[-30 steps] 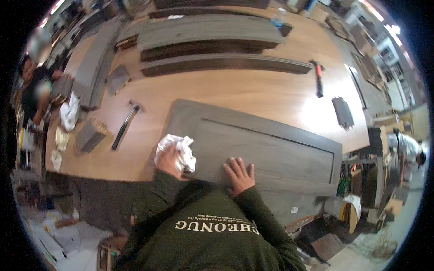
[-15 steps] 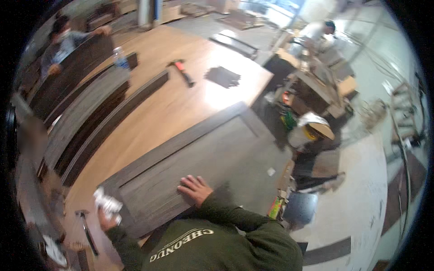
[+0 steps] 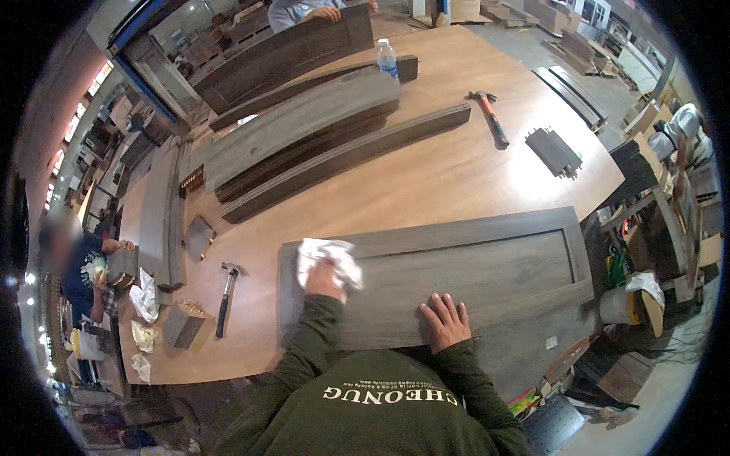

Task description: The person organizes and stacks wooden panels and small wooden slats on a large workbench while working alongside others.

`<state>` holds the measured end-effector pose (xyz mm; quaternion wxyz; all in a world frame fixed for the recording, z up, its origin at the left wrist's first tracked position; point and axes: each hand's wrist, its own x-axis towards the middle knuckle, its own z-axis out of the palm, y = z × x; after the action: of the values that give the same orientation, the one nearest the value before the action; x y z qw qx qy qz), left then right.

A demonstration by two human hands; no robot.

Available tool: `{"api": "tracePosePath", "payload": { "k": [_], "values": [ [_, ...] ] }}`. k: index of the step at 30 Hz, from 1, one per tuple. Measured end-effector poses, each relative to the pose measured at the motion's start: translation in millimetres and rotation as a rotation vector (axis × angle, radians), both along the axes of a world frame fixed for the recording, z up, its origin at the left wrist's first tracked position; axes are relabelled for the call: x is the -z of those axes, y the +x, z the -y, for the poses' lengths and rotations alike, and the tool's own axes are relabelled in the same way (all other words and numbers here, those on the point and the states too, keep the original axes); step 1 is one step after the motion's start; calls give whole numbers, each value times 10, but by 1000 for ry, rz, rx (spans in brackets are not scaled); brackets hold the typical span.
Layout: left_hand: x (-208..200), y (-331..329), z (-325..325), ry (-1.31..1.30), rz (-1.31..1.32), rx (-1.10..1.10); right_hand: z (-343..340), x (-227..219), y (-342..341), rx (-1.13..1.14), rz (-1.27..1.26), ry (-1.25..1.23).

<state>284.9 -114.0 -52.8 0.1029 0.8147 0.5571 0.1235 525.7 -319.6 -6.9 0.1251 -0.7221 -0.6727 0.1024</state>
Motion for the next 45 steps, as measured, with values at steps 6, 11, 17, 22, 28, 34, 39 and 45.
{"api": "tracePosePath", "payload": {
  "k": [6, 11, 17, 22, 28, 34, 39, 45],
  "values": [
    [-47, -356, 387, 149, 170, 125, 39, 53, 59, 6, 27, 8],
    [434, -1264, 79, 193, 139, -431, 0, -71, -20, -6, -6, -10],
    [-73, -1821, -990, 348, 144, -445, 88, -30, 97, -11, 10, -21],
    [-857, -2379, -1475, 520, -176, -514, 171, -82, 220, 1, 54, -93],
    [-781, -2005, -525, 914, 222, -13, 586, 171, 311, 847, -279, 280],
    [87, -1170, 324, 322, 260, -254, 643, 677, 615, 1510, -1164, 145],
    [31, -989, 298, 271, 164, -425, 705, 738, 749, 1190, -1241, -6],
    [-63, -694, 263, 228, 367, -231, 630, 1117, 886, 1075, -1495, -76]
  ]
}}
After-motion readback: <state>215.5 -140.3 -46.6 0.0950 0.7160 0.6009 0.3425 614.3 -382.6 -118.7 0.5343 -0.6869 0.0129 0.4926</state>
